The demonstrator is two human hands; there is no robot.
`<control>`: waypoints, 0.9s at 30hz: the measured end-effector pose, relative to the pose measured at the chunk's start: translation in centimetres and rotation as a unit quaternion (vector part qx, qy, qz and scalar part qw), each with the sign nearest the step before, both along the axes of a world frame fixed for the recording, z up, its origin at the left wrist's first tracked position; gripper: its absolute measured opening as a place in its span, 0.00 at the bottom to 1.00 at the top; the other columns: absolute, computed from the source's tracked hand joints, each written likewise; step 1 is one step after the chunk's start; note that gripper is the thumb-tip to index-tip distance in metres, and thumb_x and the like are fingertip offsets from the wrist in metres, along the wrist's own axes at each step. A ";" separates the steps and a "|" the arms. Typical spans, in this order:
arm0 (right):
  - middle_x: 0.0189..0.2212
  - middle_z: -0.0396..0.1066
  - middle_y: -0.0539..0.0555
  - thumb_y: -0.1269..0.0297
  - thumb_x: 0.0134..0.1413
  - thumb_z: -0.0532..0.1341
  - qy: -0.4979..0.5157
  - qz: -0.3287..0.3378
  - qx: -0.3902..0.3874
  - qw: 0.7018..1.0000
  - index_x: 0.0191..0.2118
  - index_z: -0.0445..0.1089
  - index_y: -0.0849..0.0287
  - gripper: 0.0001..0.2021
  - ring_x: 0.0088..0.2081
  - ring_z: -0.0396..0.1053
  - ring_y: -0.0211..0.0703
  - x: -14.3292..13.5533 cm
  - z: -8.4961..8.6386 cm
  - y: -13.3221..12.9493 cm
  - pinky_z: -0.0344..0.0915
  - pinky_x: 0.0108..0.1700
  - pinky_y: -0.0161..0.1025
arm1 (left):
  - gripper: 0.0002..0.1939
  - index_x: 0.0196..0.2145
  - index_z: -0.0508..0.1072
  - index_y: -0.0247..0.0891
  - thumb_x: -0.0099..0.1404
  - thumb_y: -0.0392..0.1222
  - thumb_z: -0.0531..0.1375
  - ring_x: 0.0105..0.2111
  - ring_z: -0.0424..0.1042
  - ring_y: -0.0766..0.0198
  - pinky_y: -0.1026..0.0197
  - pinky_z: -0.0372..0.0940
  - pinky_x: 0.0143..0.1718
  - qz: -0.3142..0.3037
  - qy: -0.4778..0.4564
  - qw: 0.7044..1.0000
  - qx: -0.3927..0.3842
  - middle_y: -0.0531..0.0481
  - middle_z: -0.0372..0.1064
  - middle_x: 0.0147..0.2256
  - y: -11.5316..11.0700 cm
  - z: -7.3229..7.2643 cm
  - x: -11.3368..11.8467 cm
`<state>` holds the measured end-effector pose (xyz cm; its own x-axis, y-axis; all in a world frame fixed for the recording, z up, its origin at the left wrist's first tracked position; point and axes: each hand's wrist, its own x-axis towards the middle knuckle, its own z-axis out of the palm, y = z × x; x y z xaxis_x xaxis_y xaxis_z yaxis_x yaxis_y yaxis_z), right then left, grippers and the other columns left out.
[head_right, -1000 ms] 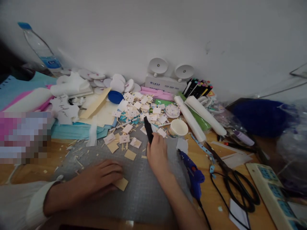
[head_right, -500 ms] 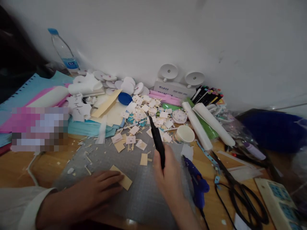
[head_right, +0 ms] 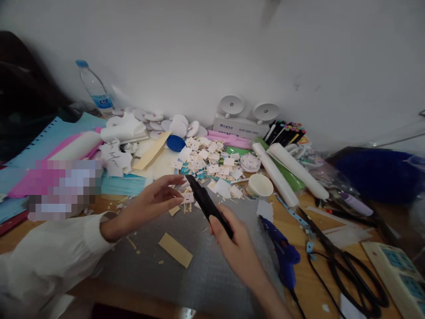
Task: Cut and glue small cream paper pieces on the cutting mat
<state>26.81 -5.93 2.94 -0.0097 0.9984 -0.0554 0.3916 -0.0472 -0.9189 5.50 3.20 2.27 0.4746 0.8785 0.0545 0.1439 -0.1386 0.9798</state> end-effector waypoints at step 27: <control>0.26 0.66 0.47 0.52 0.63 0.54 -0.007 -0.117 0.043 0.992 0.34 0.67 0.55 0.13 0.26 0.61 0.36 0.1 -0.9 -3.6 0.59 0.29 0.33 | 0.22 0.59 0.59 0.28 0.68 0.28 0.51 0.54 0.64 0.53 0.53 0.62 0.55 -0.201 0.307 0.815 0.448 0.37 0.62 0.56 -4.8 -3.1 0.6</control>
